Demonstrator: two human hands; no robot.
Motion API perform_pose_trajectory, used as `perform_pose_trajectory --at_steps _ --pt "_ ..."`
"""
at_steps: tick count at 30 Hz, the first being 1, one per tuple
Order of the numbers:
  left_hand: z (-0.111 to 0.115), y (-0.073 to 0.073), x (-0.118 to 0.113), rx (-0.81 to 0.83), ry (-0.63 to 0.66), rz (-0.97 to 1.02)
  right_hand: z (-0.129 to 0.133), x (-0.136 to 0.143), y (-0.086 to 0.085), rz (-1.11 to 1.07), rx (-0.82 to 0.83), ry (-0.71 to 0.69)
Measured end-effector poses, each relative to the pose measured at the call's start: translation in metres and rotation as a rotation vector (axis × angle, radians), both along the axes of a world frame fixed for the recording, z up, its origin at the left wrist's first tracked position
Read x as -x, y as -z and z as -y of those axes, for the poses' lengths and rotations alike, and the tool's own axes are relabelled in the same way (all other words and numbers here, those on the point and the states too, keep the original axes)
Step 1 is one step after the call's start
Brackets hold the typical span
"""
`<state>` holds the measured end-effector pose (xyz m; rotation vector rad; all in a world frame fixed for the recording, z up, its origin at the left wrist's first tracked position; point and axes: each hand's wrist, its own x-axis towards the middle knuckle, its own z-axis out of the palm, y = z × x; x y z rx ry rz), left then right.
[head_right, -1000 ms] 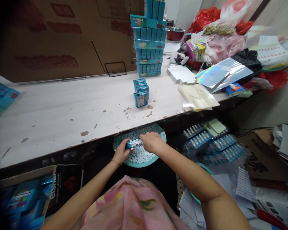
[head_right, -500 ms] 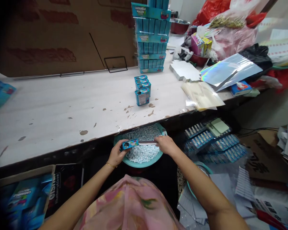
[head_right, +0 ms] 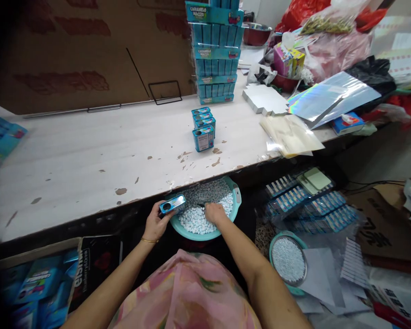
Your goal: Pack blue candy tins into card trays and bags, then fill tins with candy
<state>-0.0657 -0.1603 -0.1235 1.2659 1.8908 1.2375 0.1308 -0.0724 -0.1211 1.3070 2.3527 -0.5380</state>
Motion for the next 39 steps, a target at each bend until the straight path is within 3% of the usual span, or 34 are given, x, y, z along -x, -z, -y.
perform_pose_trajectory --at_steps 4,7,13,17,20,24,35,39 --pt "0.0 -0.005 0.002 -0.009 -0.027 0.019 -0.007 0.003 0.004 -0.082 0.047 0.022" --pt "0.003 -0.01 0.006 -0.019 -0.058 0.008 -0.01 -0.019 -0.009 -0.144 0.06 0.035" --pt "-0.002 -0.01 -0.005 -0.026 0.036 -0.118 -0.011 -0.05 -0.076 -0.268 -0.024 0.016" --pt "-0.01 -0.009 -0.022 -0.028 0.124 -0.208 -0.004 -0.033 -0.12 -0.194 -0.109 -0.14" --pt "-0.012 -0.009 -0.029 -0.049 0.16 -0.249 0.003 -0.017 -0.139 -0.055 -0.162 -0.192" --pt "-0.009 -0.009 -0.03 -0.063 0.171 -0.26 0.008 -0.011 -0.144 -0.026 -0.176 -0.217" --pt "-0.008 -0.012 -0.034 -0.076 0.201 -0.294 0.018 -0.031 -0.138 -0.046 -0.17 -0.179" --pt "0.001 -0.024 -0.029 -0.076 0.21 -0.393 0.013 -0.049 -0.13 -0.062 -0.187 -0.098"
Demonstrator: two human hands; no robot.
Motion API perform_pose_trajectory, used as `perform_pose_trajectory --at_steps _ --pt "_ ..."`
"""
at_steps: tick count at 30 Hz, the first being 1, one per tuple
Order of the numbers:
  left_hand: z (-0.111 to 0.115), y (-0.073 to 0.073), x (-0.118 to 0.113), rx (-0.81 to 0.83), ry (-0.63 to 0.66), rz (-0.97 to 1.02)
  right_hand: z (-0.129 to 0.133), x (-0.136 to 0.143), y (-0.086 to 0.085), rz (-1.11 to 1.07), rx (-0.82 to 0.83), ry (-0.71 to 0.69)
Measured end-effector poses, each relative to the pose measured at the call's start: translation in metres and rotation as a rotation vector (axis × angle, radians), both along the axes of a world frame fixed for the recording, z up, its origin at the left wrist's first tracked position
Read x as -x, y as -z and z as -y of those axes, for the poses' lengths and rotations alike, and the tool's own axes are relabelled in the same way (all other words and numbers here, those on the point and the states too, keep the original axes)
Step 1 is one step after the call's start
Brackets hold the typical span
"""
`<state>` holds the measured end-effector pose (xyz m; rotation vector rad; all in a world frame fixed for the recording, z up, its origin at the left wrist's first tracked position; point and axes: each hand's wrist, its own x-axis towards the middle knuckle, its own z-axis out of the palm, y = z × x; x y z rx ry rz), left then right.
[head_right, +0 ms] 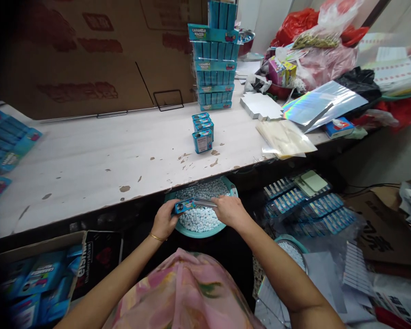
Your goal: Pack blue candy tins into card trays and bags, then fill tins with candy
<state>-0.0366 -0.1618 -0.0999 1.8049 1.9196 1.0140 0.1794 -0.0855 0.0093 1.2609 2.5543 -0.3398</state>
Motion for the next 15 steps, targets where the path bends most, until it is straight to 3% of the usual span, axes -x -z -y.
perform_pose_trajectory --at_steps 4,7,11,13,15 --pt "0.005 -0.035 0.004 -0.054 -0.001 0.071 -0.006 -0.019 0.019 -0.003 0.035 0.133" --pt "-0.02 -0.062 -0.002 -0.104 -0.007 0.213 -0.009 -0.03 0.034 -0.049 0.078 0.212" --pt "-0.102 -0.078 -0.019 -0.153 -0.024 0.376 -0.009 -0.038 0.051 -0.181 0.098 0.269" --pt "-0.15 -0.077 -0.027 -0.161 -0.028 0.341 -0.006 -0.041 0.058 -0.243 0.108 0.296" --pt "-0.191 -0.072 -0.033 -0.141 -0.125 0.297 -0.004 -0.043 0.064 -0.297 0.127 0.32"
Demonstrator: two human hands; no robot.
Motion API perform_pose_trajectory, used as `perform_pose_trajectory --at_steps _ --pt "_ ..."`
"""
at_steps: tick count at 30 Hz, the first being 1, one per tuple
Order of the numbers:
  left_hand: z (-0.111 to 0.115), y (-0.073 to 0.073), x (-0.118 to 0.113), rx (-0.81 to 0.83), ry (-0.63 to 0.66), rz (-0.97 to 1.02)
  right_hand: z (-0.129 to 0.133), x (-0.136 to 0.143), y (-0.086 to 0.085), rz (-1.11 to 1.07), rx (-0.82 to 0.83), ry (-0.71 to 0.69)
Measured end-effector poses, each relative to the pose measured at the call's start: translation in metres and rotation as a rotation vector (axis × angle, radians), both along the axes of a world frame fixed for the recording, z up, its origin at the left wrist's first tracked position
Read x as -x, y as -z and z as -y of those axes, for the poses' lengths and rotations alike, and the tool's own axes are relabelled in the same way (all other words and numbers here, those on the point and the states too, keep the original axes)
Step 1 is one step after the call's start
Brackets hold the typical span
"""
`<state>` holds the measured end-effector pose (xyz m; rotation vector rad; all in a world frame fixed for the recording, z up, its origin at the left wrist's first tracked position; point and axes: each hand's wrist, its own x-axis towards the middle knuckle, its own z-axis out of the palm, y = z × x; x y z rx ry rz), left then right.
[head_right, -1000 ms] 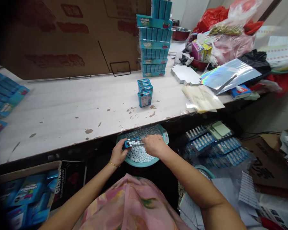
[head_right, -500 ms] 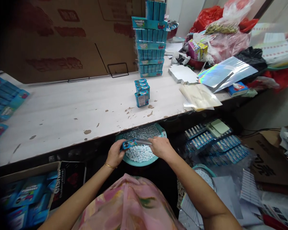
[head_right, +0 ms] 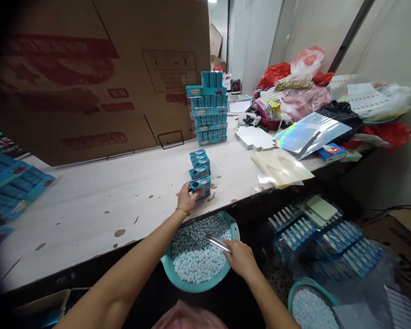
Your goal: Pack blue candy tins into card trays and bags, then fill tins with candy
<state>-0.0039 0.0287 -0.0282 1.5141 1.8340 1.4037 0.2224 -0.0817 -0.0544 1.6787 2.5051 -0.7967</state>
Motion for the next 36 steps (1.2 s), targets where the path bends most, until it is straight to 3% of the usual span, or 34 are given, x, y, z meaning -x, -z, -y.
perform_pose_trajectory --at_steps 2,4,7,10,12,14,16,18,19,21,22,25,30,33,36 --pt "-0.026 0.007 -0.003 0.06 -0.097 0.005 0.002 -0.002 0.005 -0.051 0.008 0.007" --pt "-0.034 0.014 -0.002 0.109 -0.138 0.026 0.003 -0.002 0.009 -0.083 0.013 0.0" --pt "-0.007 0.02 0.008 0.126 -0.142 0.035 0.001 0.001 0.02 -0.101 0.04 -0.031" --pt "0.06 0.02 0.038 0.04 -0.107 0.063 -0.005 0.008 0.039 -0.109 0.081 -0.108" --pt "0.118 0.019 0.071 -0.046 -0.177 0.047 -0.01 0.016 0.058 -0.091 0.09 -0.162" --pt "0.184 0.021 0.113 -0.082 -0.403 -0.021 -0.014 0.026 0.08 -0.065 0.092 -0.191" --pt "0.254 0.028 0.158 -0.033 -0.707 -0.118 -0.015 0.035 0.1 -0.072 0.109 -0.202" --pt "0.321 0.039 0.198 0.141 -0.947 -0.25 -0.011 0.041 0.113 -0.105 0.116 -0.188" --pt "0.349 0.046 0.215 0.292 -0.984 -0.3 -0.007 0.043 0.117 -0.125 0.104 -0.171" --pt "0.39 0.061 0.239 0.628 -0.917 -0.336 0.001 0.043 0.121 -0.161 0.053 -0.122" --pt "0.403 0.068 0.248 0.673 -0.869 -0.328 0.006 0.043 0.122 -0.175 0.024 -0.094" --pt "0.415 0.084 0.268 0.711 -0.764 -0.345 0.017 0.045 0.123 -0.217 -0.032 -0.027" --pt "0.398 0.099 0.29 0.869 -0.663 -0.383 0.025 0.053 0.128 -0.233 -0.039 0.001" --pt "0.388 0.105 0.291 1.04 -0.683 -0.434 0.026 0.054 0.133 -0.217 -0.04 -0.006" --pt "0.384 0.105 0.289 1.098 -0.771 -0.372 0.027 0.053 0.14 -0.211 -0.05 -0.02"
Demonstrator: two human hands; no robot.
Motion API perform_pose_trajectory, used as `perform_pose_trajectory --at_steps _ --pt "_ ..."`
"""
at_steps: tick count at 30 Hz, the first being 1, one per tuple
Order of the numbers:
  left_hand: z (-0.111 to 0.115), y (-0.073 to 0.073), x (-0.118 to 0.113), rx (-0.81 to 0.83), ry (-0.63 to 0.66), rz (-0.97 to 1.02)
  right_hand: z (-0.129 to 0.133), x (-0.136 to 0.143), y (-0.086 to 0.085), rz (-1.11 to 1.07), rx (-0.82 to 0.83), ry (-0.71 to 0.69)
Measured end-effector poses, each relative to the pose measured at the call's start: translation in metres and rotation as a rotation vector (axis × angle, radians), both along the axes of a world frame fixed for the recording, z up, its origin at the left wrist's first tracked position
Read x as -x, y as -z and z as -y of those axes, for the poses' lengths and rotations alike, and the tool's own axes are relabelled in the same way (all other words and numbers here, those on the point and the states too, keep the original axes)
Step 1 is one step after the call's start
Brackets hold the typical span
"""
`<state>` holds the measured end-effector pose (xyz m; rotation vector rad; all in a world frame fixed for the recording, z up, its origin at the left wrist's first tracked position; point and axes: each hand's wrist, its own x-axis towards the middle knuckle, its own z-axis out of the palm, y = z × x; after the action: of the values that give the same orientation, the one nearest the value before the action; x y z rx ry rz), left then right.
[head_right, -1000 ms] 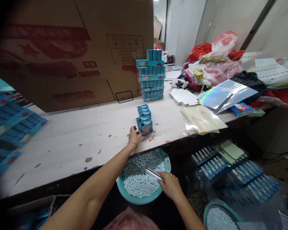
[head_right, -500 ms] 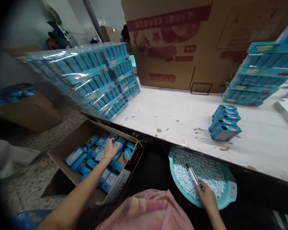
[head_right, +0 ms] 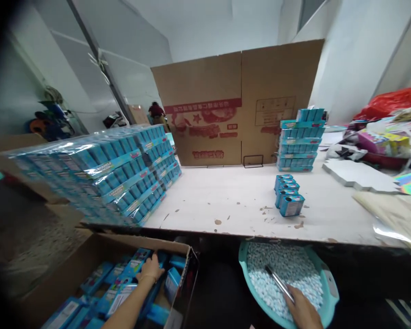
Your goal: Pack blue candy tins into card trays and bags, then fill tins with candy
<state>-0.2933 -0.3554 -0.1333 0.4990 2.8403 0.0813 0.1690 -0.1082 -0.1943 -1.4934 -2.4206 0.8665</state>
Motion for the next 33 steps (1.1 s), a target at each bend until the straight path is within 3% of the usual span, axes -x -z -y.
perform_pose_trajectory --at_steps 2,4,8,10,12,15,19,22,25,27,29,33 --pt "0.0 -0.005 0.001 -0.077 -0.076 0.035 0.001 -0.001 0.003 -0.001 -0.014 0.007" --pt "0.002 -0.015 0.004 -0.254 -0.091 0.037 0.001 -0.001 0.005 -0.009 -0.016 0.019" --pt "0.003 -0.051 -0.009 -0.926 -0.096 0.151 0.002 0.001 0.005 -0.016 -0.013 0.005" --pt "0.0 -0.074 -0.032 -1.227 -0.212 0.342 0.001 0.003 0.004 -0.006 -0.025 -0.011" --pt "-0.008 -0.094 -0.063 -1.426 -0.331 0.55 0.002 0.005 0.002 0.008 -0.033 -0.017" --pt "-0.023 -0.112 -0.114 -1.584 -0.405 0.852 0.003 0.007 -0.001 0.041 -0.024 -0.023" --pt "-0.036 -0.106 -0.172 -1.517 -0.41 1.14 0.005 0.008 -0.006 0.054 -0.022 -0.052" --pt "-0.04 -0.09 -0.201 -1.394 -0.197 1.254 0.008 0.008 -0.012 0.049 -0.033 -0.079" --pt "-0.043 -0.081 -0.215 -1.128 0.158 1.177 0.011 0.008 -0.021 0.061 -0.029 -0.094" --pt "-0.046 -0.082 -0.219 -0.939 0.327 1.068 0.013 0.009 -0.028 0.064 -0.012 -0.101" --pt "-0.05 -0.087 -0.222 -0.831 0.406 0.987 0.015 0.01 -0.033 0.063 0.008 -0.106" --pt "-0.061 -0.096 -0.228 -0.796 0.436 0.82 0.016 0.01 -0.034 0.054 0.015 -0.084"
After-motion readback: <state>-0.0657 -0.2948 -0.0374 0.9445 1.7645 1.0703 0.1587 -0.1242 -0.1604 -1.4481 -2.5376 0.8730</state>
